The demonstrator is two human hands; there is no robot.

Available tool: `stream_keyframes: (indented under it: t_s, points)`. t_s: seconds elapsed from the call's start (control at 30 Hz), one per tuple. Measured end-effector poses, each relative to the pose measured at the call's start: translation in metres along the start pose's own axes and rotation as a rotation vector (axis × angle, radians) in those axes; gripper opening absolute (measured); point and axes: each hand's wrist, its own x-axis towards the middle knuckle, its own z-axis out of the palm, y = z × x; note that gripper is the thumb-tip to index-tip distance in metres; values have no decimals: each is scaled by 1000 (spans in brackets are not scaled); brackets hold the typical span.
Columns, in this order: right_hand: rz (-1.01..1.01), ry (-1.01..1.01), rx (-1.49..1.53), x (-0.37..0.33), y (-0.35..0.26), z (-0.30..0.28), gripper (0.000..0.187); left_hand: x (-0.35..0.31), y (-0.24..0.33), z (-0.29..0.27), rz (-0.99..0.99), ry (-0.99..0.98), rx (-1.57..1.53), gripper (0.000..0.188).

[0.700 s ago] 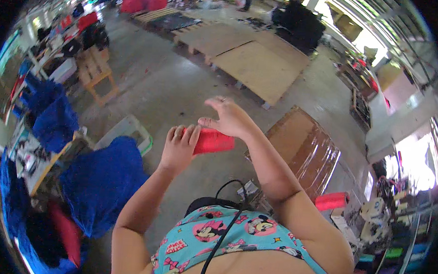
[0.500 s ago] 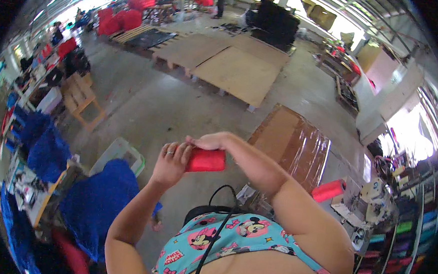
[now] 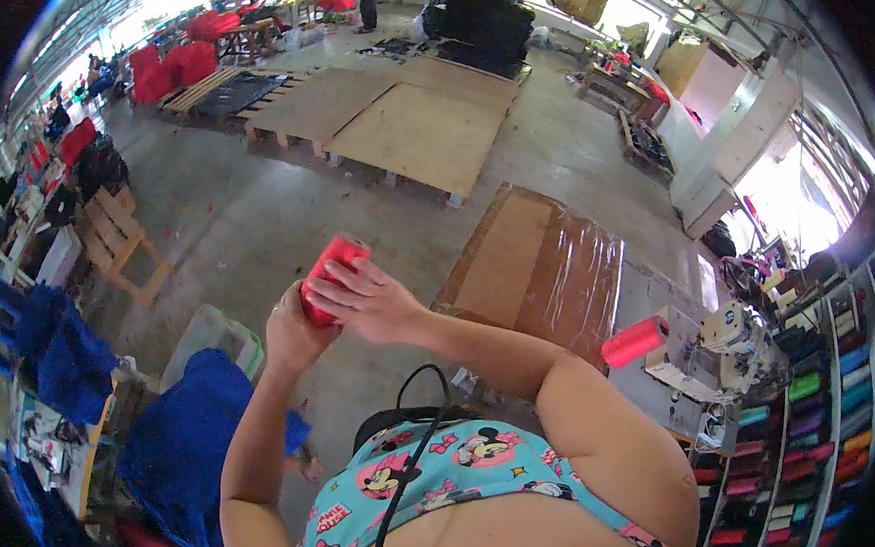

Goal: The person holds a red thread spool in their hands, rotating it and pulling the thread end. They place the spool on a table and pick up another red spool, repeating the handling and pulling actions. The person continues to manipulate the spools, occasionally placing them on the table.

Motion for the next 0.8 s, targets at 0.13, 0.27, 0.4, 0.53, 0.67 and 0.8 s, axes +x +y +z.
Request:
stream_keyframes:
  t_s: [0.13, 0.27, 0.4, 0.53, 0.67, 0.8]
  points:
    - [485, -214, 534, -44, 32, 34, 37, 1, -7, -2, -159, 89, -312, 69]
    - [882, -139, 454, -77, 58, 58, 27, 8, 5, -10, -182, 152, -100, 71]
    - [1251, 203, 1253, -5, 29, 15, 49, 6, -8, 7, -224, 258, 167, 73]
    - [1135, 457, 1419, 35, -6, 30, 70, 13, 2, 24, -178, 287, 235, 74]
    - [1072, 445, 991, 46, -7, 4, 72, 8, 18, 21, -115, 356, 261, 74]
    - [623, 386, 361, 43, 3, -29, 49, 6, 18, 12, -97, 384, 285, 74]
